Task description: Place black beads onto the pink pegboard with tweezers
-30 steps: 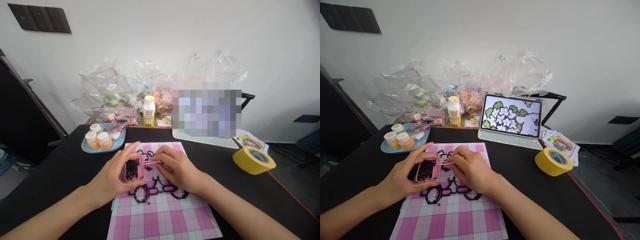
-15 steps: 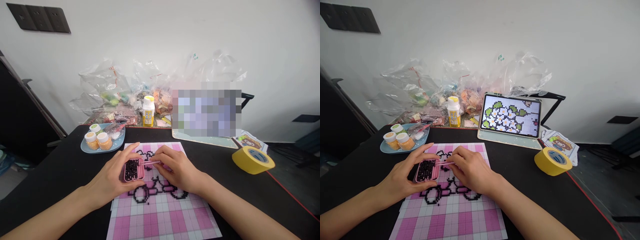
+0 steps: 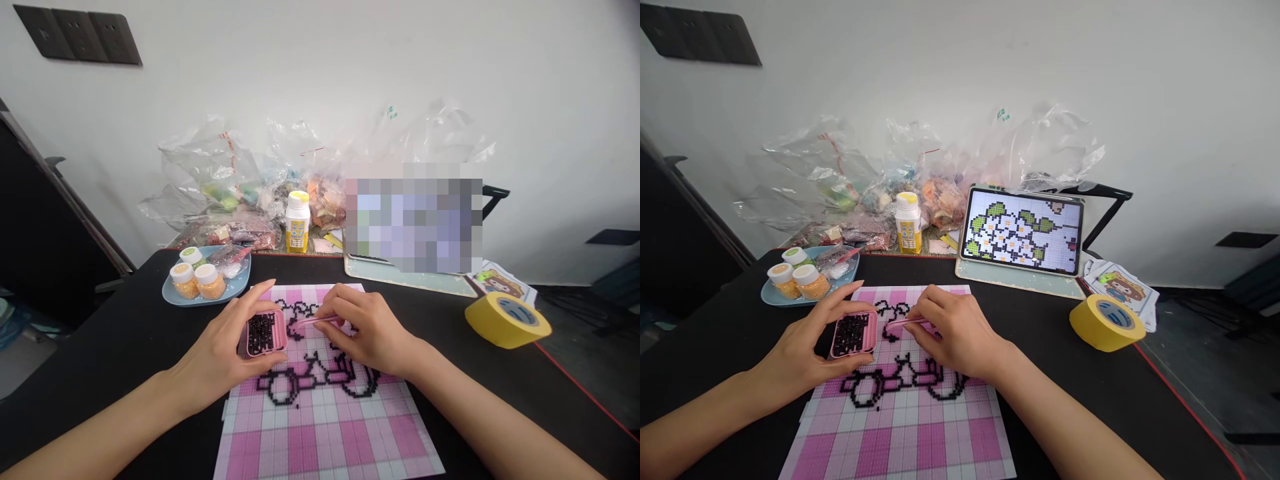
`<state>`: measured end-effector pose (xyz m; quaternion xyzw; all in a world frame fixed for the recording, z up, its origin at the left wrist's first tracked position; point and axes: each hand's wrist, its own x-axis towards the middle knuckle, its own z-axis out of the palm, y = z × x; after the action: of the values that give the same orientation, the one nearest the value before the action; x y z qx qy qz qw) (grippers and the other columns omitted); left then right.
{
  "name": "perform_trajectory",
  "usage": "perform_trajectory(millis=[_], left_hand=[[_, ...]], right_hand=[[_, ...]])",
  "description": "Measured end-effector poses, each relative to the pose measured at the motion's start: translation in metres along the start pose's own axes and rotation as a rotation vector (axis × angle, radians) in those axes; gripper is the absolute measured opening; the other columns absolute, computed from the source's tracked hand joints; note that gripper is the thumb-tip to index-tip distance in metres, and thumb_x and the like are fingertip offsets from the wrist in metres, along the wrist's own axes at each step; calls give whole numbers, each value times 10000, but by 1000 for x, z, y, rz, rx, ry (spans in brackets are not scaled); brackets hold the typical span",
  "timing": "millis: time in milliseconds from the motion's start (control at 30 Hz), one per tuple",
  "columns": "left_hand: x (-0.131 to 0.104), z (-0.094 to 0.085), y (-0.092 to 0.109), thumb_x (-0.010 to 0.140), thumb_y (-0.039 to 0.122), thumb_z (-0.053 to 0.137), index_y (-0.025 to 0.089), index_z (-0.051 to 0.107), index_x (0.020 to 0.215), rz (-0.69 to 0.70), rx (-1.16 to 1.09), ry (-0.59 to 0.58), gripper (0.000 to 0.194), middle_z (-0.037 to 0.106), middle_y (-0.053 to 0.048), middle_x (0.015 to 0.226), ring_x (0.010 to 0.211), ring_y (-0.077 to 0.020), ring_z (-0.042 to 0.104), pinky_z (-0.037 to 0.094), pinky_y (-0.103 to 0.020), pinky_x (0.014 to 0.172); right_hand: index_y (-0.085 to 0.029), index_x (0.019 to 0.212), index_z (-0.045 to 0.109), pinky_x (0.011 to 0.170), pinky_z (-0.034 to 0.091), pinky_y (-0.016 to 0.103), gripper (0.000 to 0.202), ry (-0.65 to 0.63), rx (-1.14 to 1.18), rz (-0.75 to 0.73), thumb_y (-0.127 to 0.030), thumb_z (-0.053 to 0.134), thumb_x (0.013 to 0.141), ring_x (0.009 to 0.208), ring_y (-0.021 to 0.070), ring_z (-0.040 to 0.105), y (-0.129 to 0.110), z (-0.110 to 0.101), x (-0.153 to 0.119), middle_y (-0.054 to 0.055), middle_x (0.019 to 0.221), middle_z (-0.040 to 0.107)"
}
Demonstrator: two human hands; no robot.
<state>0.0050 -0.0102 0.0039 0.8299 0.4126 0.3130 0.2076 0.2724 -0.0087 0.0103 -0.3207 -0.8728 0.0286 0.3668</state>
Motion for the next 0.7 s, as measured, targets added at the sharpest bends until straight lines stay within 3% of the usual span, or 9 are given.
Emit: perform_trajectory(millis=[200, 400, 700], left_hand=[[-1, 1, -1, 857, 665, 681, 451, 237, 1536, 9, 12, 14, 839, 701, 11, 1237, 1185, -273, 662, 471, -450, 1081], [-1, 0, -1, 855, 641, 701, 415, 262, 1541, 6, 13, 9, 845, 712, -9, 1225, 1139, -279, 687, 488, -449, 1069], [0, 0, 1, 857, 627, 708, 457, 242, 1534, 4, 0, 0, 839, 702, 20, 1231, 1154, -258, 673, 478, -432, 1071]], right_hand=[[-159, 857, 681, 534, 420, 235, 212, -61, -45, -20, -298, 583, 984, 628, 116, 583, 2, -2, -2, 30, 800, 658], [-157, 852, 694, 529, 400, 236, 214, -79, -51, -26, -293, 588, 980, 634, 120, 600, 2, -1, -2, 31, 797, 660], [-158, 849, 699, 518, 383, 231, 212, -78, -52, -47, -296, 600, 975, 613, 110, 581, 3, 0, -2, 21, 789, 648]])
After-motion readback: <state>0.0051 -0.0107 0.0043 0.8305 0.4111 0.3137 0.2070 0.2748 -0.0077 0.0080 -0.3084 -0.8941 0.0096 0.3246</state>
